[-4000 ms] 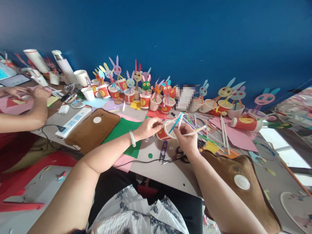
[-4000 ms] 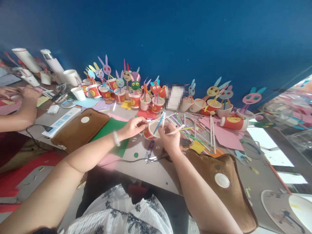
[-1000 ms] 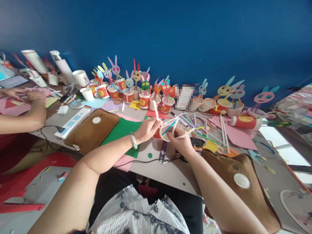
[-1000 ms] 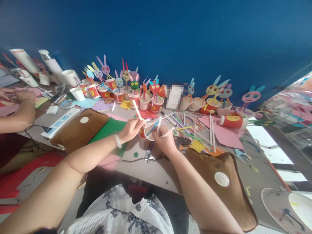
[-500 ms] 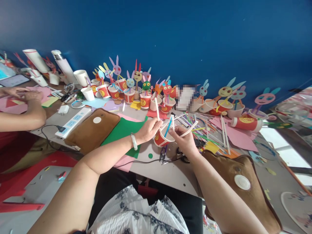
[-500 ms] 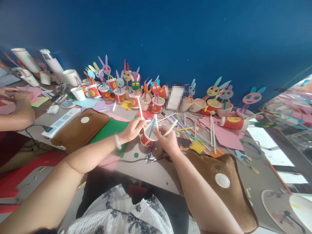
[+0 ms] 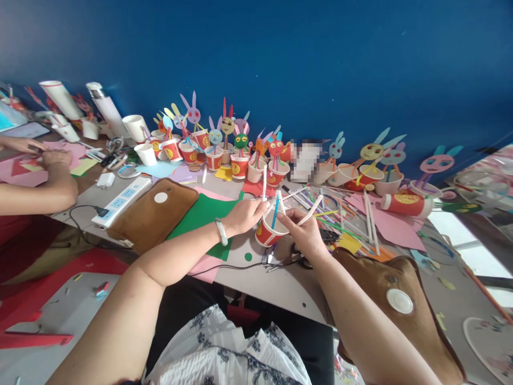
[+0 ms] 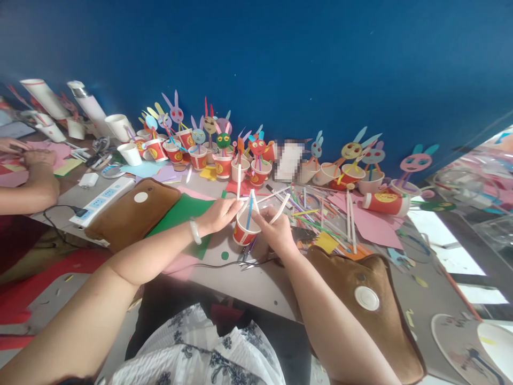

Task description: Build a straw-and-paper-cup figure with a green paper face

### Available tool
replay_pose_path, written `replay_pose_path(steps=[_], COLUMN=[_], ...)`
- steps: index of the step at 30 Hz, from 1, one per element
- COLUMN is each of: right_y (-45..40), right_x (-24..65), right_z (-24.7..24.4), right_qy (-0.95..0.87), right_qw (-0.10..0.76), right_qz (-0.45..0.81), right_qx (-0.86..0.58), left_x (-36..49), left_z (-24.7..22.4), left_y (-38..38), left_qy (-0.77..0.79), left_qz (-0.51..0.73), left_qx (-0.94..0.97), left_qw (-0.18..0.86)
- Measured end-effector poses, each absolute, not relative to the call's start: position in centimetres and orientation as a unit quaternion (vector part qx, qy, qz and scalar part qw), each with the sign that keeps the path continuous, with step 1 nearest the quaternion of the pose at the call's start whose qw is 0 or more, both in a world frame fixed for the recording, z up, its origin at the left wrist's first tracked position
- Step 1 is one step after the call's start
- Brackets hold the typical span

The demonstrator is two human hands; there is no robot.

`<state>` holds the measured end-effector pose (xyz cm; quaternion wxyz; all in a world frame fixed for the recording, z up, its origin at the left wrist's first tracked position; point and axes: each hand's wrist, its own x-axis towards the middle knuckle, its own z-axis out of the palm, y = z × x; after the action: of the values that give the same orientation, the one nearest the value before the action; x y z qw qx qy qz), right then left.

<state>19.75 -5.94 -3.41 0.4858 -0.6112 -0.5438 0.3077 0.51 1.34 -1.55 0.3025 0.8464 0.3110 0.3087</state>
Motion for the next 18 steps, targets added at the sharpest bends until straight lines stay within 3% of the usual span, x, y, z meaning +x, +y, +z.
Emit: replay_pose_path(steps=[7, 18], right_y=[-6.07, -6.13], right_x=[19.53, 19.54], right_z=[-2.77, -2.69], right_qy=[-0.561, -0.531], right_qw=[0.494, 0.527], right_qz=[0.257, 0.301], right_qx=[-0.613, -0.592], left_x=[0.66, 0.60], left_z=[-2.19, -1.80], left_y=[1.32, 0.91], left_qy=[0.294, 0.225], left_qz=[0.309, 0.358], left_qx=[0.866, 0.819], left_qw=[0.262, 0.388])
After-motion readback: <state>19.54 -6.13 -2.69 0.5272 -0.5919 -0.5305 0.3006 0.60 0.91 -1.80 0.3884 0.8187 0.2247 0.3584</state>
